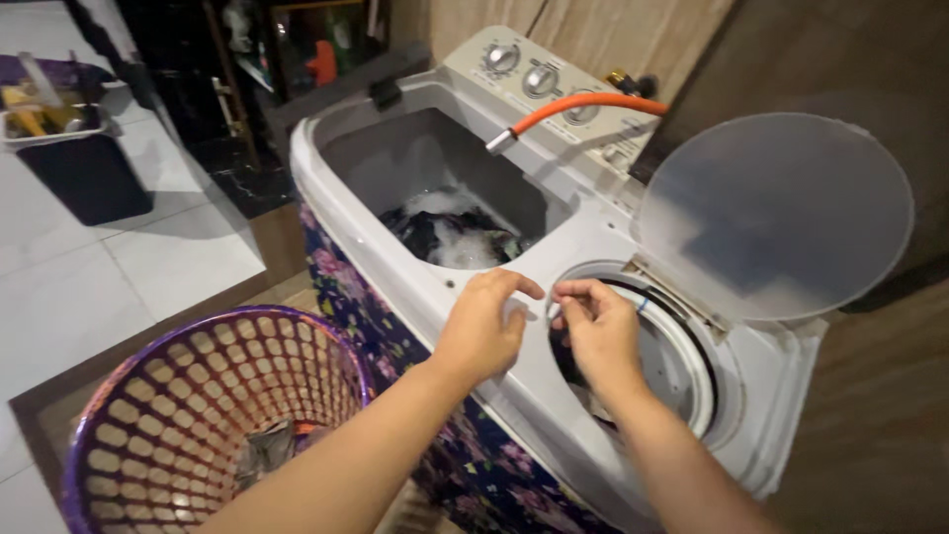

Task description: The person opens a tissue package and places it into a purple tissue holder, then moves a small bowl of sauce to a storage shelf. The person then carries a laundry basket to a washing machine, opens the lid, and removes several wet clothes items one by one, placing them into the basket.

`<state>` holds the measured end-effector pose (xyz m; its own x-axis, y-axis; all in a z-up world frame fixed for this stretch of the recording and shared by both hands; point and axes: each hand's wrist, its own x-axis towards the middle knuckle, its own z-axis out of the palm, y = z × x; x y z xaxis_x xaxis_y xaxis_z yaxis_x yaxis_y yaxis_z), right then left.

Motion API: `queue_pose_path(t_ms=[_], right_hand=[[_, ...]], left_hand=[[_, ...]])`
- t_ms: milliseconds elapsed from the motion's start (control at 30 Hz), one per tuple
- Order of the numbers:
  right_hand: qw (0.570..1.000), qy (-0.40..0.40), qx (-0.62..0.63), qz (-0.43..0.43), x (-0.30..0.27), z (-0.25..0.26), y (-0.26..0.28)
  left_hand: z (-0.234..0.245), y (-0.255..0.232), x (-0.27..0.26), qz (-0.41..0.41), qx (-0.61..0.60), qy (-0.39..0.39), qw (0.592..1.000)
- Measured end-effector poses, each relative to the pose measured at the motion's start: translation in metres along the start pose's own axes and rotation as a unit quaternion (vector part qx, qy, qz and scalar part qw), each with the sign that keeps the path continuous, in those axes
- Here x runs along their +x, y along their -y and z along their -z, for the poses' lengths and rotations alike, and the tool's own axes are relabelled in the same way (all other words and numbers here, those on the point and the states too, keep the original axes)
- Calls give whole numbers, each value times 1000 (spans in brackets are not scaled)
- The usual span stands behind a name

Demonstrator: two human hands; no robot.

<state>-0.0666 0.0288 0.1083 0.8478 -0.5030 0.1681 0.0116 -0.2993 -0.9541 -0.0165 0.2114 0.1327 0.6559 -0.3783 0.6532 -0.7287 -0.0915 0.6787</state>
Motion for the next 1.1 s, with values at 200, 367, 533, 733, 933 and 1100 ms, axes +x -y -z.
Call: queue_pose_path(t_ms=[200,367,533,733,933,1100], right_hand=[[945,121,-299,-52,55,77,-109],[750,412,-440,-271,55,98,-200],[653,535,-523,-120,52,84,-234],[704,510,-430,-245,76,72,-163],[808,344,-476,-42,103,65,-144],[797,439,-401,-101,79,62,-183]], left_hand=[[-47,-16,10,89,67,86,990],[-56,-15,12,91,155,66,981],[-58,-16,12,101,173,38,979],[-62,-17,14,112,195,33,974],[-65,-20,17,112,197,15,974],[-66,-20,21,130,203,27,970]])
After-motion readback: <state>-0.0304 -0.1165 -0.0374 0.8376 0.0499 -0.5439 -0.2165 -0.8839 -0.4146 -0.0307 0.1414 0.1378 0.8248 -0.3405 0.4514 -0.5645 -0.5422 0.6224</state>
